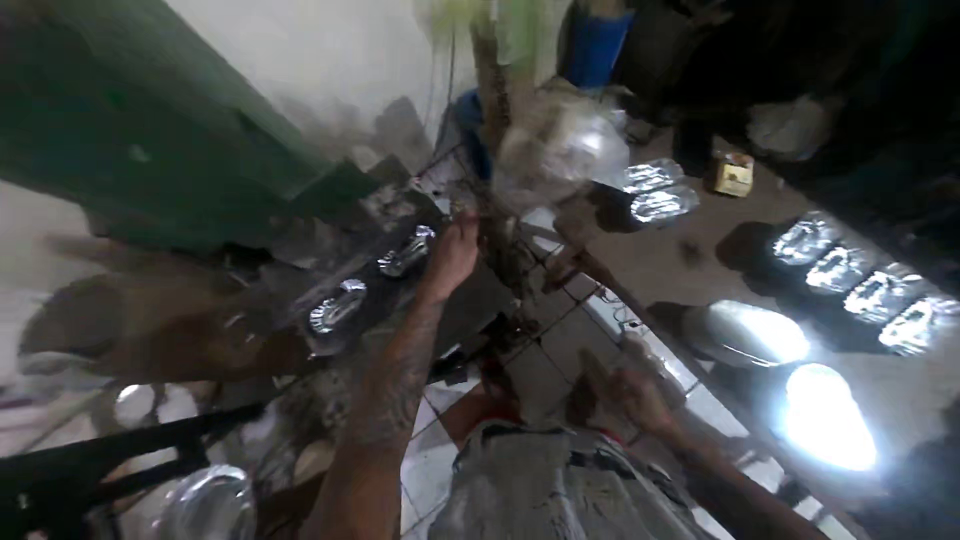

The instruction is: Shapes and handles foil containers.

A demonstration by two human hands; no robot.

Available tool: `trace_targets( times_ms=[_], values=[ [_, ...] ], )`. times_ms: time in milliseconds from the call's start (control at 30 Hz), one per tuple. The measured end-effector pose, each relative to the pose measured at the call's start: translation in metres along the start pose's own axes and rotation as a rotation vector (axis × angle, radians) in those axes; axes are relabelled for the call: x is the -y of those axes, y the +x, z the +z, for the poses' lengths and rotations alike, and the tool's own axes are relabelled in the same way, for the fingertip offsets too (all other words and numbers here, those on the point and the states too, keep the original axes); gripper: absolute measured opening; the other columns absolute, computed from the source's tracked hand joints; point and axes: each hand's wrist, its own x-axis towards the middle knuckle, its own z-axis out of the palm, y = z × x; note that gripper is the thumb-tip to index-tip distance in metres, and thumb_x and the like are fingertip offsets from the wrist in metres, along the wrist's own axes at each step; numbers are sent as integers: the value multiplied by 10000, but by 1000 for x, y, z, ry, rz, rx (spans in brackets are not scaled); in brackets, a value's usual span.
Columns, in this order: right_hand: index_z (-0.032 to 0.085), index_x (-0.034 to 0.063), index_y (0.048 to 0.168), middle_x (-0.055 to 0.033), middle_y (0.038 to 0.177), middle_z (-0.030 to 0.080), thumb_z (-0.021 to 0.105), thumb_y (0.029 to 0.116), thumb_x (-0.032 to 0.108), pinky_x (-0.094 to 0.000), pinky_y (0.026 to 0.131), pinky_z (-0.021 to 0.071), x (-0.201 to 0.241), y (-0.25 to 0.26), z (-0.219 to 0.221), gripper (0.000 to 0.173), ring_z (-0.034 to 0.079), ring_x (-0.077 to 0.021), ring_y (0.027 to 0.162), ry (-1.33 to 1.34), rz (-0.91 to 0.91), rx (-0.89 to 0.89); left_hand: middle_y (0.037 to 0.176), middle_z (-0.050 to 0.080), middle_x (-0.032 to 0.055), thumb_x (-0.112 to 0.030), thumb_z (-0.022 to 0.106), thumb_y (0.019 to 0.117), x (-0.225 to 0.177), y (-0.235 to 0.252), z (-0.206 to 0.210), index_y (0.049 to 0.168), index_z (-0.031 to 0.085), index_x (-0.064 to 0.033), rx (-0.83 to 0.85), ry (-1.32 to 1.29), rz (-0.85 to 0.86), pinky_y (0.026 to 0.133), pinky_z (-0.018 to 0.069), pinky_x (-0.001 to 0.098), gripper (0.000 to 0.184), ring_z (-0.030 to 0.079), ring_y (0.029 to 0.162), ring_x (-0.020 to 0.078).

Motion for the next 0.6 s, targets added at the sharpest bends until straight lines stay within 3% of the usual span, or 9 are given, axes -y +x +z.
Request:
trace_targets(
  times_ms=[33, 100, 167, 233, 267, 367, 433, 533, 600],
  values=[
    [642, -107, 1226, -256, 1125, 694, 570, 998, 59, -458, 947, 563, 18, 21, 3, 290, 694, -310, 1024, 0, -29, -26, 1395, 600, 224, -576, 241, 1087, 39, -6, -9, 1471, 516, -70, 61, 162, -53, 1141, 319, 680, 693, 534, 1344, 393],
    [638, -109, 1218, -253, 1137, 688, 566, 1003, 58, -450, 957, 554, 58, 64, 9, 282, 687, -298, 1039, 14, -125, -80, 1252, 662, 239, -597, 386, 1057, 93, -20, -36, 1341, 613, -45, 207, 269, -129, 1070, 363, 720, 660, 609, 1211, 425],
    [682, -80, 1128, -215, 1062, 706, 613, 971, 51, -441, 902, 579, 93, 102, 26, 216, 700, -269, 973, -3, -349, -160, 992, 674, 231, -482, 420, 1089, 108, -47, -69, 1141, 679, -3, 328, 166, -87, 852, 507, 648, 547, 663, 918, 386],
    [727, -38, 1100, -193, 1076, 720, 629, 941, 21, -490, 925, 576, 131, 133, 45, 195, 698, -318, 1017, -159, -628, -161, 852, 647, 190, -416, 431, 1100, 108, -82, -101, 1040, 675, 0, 472, 121, -61, 730, 541, 560, 486, 645, 765, 327],
    [754, -1, 1078, -169, 1089, 741, 641, 933, 15, -506, 923, 582, 153, 145, 57, 185, 710, -329, 1035, -277, -786, -149, 873, 662, 180, -426, 446, 1093, 118, -92, -110, 1034, 683, -9, 519, 175, -54, 761, 547, 558, 483, 659, 801, 322],
    [759, 76, 1082, -89, 1178, 745, 612, 947, 1, -500, 971, 565, 208, 187, 90, 213, 701, -286, 1124, -593, -1244, 24, 1162, 685, 197, -357, 521, 1073, 178, -101, -120, 1083, 726, -12, 530, 372, 45, 990, 503, 590, 401, 658, 1098, 362],
    [734, 65, 1174, -98, 1256, 709, 591, 974, -12, -530, 1007, 526, 243, 223, 109, 258, 649, -301, 1218, -800, -1256, 204, 1224, 660, 198, -286, 497, 1088, 175, -111, -130, 1148, 705, -16, 576, 461, 61, 1028, 489, 551, 345, 636, 1163, 361],
    [672, 43, 1262, -112, 1389, 618, 572, 982, -8, -616, 1082, 441, 283, 229, 151, 302, 547, -330, 1340, -950, -1003, 388, 1275, 652, 227, -209, 501, 1086, 117, -163, -146, 1275, 664, 7, 628, 340, 99, 1084, 457, 520, 330, 613, 1228, 374],
    [634, 51, 1329, -106, 1476, 553, 550, 1024, 63, -689, 1126, 354, 311, 210, 196, 317, 502, -345, 1384, -929, -915, 479, 1127, 714, 177, -112, 604, 1002, 87, -201, -144, 1184, 704, 2, 556, 69, 240, 973, 545, 424, 236, 692, 1060, 268]
  ],
)
